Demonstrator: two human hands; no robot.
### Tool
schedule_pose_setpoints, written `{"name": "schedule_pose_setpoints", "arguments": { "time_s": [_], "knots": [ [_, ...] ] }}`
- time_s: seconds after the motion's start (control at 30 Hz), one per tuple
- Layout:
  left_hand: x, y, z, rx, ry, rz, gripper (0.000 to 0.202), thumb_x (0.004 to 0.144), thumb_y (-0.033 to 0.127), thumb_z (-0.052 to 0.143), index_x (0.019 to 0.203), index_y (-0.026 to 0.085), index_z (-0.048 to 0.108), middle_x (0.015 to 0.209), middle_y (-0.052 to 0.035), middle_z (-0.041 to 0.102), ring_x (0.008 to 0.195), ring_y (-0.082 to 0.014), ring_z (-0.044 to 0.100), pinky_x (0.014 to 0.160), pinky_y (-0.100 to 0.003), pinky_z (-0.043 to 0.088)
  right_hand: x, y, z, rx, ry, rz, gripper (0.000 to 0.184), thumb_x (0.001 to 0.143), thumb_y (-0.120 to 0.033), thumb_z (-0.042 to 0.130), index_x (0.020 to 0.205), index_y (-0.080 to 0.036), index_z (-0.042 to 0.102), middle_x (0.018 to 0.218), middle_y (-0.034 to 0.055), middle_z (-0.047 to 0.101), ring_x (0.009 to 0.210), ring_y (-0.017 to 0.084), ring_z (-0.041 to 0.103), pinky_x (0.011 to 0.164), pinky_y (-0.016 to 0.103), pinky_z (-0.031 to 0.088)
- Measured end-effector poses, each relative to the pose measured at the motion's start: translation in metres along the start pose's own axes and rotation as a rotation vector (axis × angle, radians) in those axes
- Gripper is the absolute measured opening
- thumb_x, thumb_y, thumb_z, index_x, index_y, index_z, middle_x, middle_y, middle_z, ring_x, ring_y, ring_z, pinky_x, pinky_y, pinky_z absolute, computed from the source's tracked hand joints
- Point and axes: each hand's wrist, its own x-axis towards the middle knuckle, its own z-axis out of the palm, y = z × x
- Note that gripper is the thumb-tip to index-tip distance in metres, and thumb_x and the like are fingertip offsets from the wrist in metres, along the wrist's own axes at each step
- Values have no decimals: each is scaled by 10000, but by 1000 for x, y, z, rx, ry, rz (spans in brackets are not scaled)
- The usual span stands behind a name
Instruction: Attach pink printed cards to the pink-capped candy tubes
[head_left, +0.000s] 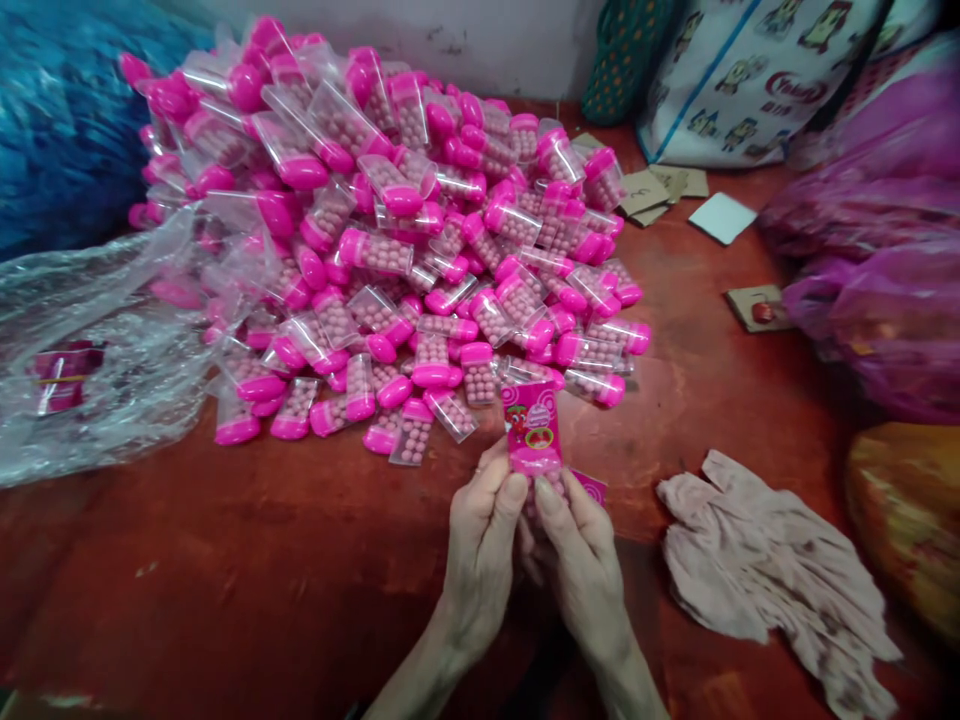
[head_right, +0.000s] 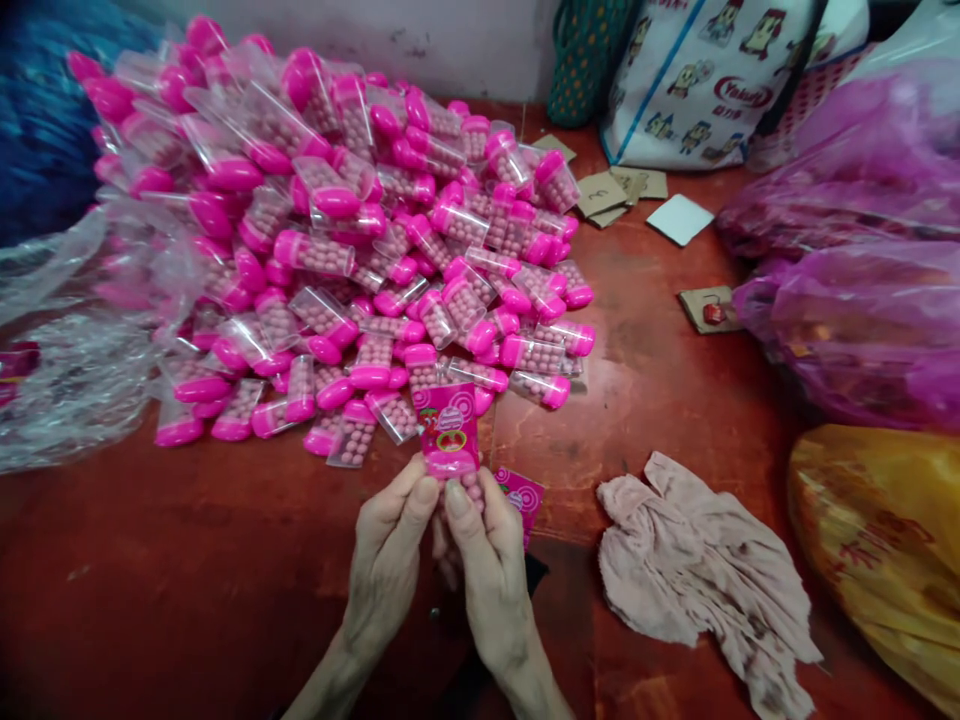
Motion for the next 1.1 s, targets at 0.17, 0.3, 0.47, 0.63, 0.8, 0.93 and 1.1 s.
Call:
{"name": "schedule_pose_setpoints", "arguments": {
  "time_s": [0.17,0.3,0.47,0.63,0.8,0.93,1.1],
  "knots": [
    [5,-4,-8,281,25,239,241,852,170,460,995,215,649,1123,-44,622,1152,-215,475,951,-323,373,5,-1,-5,137,-49,44,143,875,-337,493,856,-199,524,544,-71,447,365,27,331,323,112,293],
    [9,-6,-16,306,33,290,218,842,148,474,953,200,654,1048,-52,652,1089,-204,525,920,-323,404,4,1,-3,128,-82,80,156,874,-342,494,824,-194,507,548,-67,465,369,22,348,320,100,296],
    [13,-3,-27,392,12,380,182,818,109,495,889,179,649,991,-60,659,1044,-196,547,910,-322,411,3,3,0,82,-82,90,173,869,-352,501,802,-194,486,544,-73,448,380,22,339,318,95,280],
    [17,0,-35,514,-55,497,188,808,93,486,900,155,638,885,-76,675,1027,-216,547,897,-359,419,2,2,1,33,-91,72,186,874,-367,483,810,-193,468,538,-75,447,372,25,328,316,108,272],
    [19,7,-39,594,-116,524,189,810,96,467,856,163,638,863,-80,668,891,-197,570,819,-333,442,1,0,2,-12,-105,68,218,870,-392,472,788,-191,443,537,-74,435,367,26,319,317,120,254],
    [22,11,-38,572,-115,504,165,804,106,468,730,164,603,705,-42,619,701,-154,551,695,-281,447,0,-1,2,-38,-107,56,220,870,-396,467,784,-194,448,538,-75,428,372,31,316,318,126,256],
    [27,10,-36,536,-108,475,186,799,107,473,653,159,577,623,-12,566,626,-134,520,652,-270,421,0,0,2,15,-128,55,195,876,-361,476,790,-188,455,544,-69,437,396,32,337,331,118,275]
  ]
}}
